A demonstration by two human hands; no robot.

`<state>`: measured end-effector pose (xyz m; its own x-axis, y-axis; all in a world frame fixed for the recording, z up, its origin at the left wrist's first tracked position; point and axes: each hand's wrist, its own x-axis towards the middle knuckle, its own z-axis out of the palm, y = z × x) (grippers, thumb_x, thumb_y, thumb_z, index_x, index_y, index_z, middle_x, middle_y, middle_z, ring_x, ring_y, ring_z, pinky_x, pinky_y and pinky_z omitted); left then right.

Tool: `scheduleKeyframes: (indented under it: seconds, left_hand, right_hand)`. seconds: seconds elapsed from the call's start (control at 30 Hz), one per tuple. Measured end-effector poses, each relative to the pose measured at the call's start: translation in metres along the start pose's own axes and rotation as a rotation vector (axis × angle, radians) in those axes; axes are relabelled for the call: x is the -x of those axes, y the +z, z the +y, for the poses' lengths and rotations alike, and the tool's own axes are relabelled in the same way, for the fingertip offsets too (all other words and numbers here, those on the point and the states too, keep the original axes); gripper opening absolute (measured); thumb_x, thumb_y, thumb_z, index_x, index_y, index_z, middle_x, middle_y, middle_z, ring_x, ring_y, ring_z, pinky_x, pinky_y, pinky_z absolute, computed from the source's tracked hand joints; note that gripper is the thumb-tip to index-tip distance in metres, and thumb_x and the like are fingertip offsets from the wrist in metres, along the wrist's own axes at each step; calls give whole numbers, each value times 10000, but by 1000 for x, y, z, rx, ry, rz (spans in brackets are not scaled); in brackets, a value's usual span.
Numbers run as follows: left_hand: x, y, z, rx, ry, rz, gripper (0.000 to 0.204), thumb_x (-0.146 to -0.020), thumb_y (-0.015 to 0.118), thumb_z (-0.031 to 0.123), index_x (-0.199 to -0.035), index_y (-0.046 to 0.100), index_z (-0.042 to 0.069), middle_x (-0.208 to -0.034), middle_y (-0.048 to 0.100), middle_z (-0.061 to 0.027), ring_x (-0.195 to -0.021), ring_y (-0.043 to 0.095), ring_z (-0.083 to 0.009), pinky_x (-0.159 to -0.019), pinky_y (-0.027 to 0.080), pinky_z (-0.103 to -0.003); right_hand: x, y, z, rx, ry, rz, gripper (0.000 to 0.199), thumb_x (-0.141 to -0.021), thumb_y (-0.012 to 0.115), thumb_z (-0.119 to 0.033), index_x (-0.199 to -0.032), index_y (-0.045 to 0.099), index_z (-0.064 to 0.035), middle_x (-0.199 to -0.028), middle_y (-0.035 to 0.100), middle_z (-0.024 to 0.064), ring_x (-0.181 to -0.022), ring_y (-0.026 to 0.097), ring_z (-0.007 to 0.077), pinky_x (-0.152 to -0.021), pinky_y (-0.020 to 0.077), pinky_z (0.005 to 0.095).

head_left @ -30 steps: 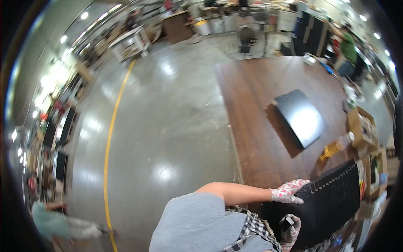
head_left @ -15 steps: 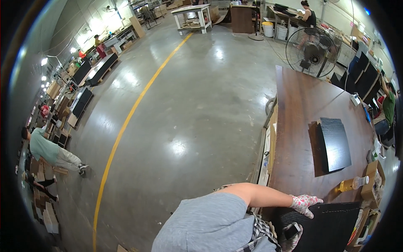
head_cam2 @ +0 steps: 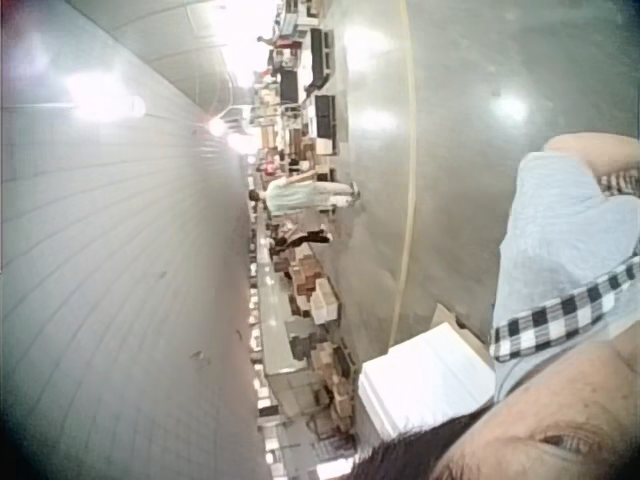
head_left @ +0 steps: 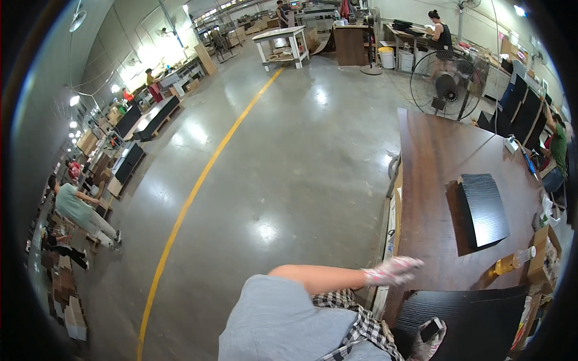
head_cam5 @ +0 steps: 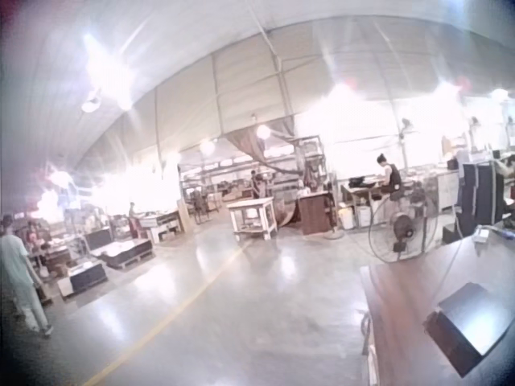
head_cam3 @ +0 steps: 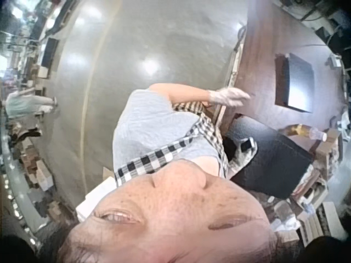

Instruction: The recorder stacks and wipes down black furniture panels at a workshop table.

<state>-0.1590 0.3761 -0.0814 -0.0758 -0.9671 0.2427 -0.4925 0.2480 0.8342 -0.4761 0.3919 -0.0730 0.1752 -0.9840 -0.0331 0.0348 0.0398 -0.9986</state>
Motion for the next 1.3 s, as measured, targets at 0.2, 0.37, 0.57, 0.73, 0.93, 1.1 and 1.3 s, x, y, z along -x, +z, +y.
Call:
scheduleKeyframes:
  seconds: [0.2, 0.37, 0.57, 0.73, 0.93, 1.1, 1.3]
  left_hand:
    - [191, -83, -69, -275, -956, 189, 455, -934, 510, 268, -1336, 498, 57, -1257, 606, -168, -1183, 574, -295, -1020, 440, -363]
    - [228, -59, -42, -41, -1033, 279, 455, -945, 517, 263, -1345, 488, 48, -1271, 601, -163, -1211, 555, -290, -1047, 417, -362]
    - [210, -48, -34, -3, -897, 256, 444, -961, 518, 258, -1351, 479, 51, -1294, 576, -187, -1230, 531, -309, -1059, 400, -389]
    - [258, -51, -58, -273, -989, -12, 452, -935, 474, 317, -1306, 530, 66, -1259, 593, -192, -1179, 558, -338, -999, 446, -425]
    - [157, 171, -286, -168, -222, -97, 127, -882, 511, 123, -774, 474, 67, -694, 430, -86, -636, 455, -223, -578, 392, -367]
    - [144, 161, -254, -121, -277, -72, 184, -895, 531, 186, -739, 478, 105, -606, 402, -92, -572, 440, -247, -575, 401, -369]
    - [158, 163, -259, 11, -611, 30, 294, -900, 522, 278, -686, 536, 76, -615, 504, -95, -588, 482, -239, -590, 413, -396]
  right_hand:
    - [-8, 8, -7, -687, 137, 4, 380, -811, 683, 28, -1173, 566, 43, -1088, 638, 172, -981, 623, 249, -850, 545, 340]
    - [-18, 18, -7, -4, -88, 56, 379, -789, 696, 43, -1151, 585, 30, -1066, 628, 143, -919, 611, 210, -800, 540, 313]
    - [-21, 10, -4, -17, -40, -82, 428, -815, 700, 15, -1216, 553, -8, -1083, 609, 132, -956, 591, 202, -835, 525, 309]
    - [-28, 10, 0, 10, -57, -73, 449, -838, 691, -12, -1256, 528, -21, -1105, 604, 134, -972, 588, 206, -848, 520, 314]
    - [-39, 11, -6, -7, -51, -91, 437, -845, 689, -29, -1253, 531, -28, -1107, 603, 130, -974, 588, 208, -850, 518, 317]
    - [-35, 10, -3, 4, -59, -68, 428, -852, 688, -44, -1251, 534, -33, -1109, 602, 126, -975, 588, 210, -852, 517, 319]
    - [-34, 17, 0, 29, -71, -102, 417, -859, 686, -61, -1248, 537, -40, -1112, 601, 122, -976, 588, 212, -854, 515, 321]
